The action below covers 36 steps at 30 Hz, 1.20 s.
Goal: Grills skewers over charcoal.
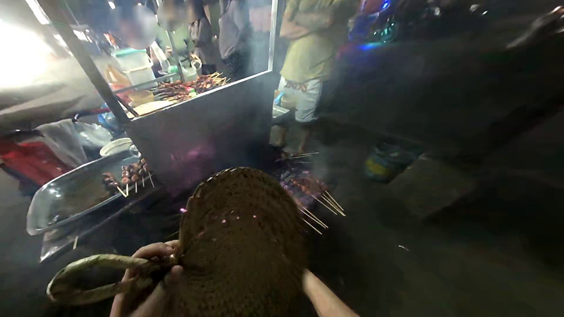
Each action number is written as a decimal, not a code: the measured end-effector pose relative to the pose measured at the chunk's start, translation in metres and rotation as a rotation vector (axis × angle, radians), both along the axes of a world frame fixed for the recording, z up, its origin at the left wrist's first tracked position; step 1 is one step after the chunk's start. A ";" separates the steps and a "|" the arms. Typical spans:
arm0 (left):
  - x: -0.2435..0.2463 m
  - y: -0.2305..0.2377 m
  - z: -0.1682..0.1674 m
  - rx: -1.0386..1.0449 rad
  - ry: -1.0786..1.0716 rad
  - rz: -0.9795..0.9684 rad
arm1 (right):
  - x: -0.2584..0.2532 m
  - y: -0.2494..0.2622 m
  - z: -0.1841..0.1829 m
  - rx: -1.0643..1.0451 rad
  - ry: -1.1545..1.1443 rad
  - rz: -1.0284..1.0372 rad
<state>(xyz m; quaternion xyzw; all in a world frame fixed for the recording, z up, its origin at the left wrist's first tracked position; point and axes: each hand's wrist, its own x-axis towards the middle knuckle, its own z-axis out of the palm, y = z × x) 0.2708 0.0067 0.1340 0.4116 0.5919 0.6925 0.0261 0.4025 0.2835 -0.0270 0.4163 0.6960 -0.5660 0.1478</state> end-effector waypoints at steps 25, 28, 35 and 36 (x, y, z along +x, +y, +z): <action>-0.034 0.012 0.017 0.019 0.405 0.225 | -0.018 0.085 -0.009 0.472 -0.056 0.118; -0.011 0.027 0.019 -0.031 0.193 0.003 | -0.021 0.088 -0.006 0.704 -0.156 0.172; -0.007 0.044 0.002 0.000 0.202 0.014 | -0.027 0.108 -0.014 0.573 -0.102 0.119; -0.009 0.042 0.005 -0.004 0.227 0.025 | -0.027 0.114 -0.017 0.463 -0.040 0.061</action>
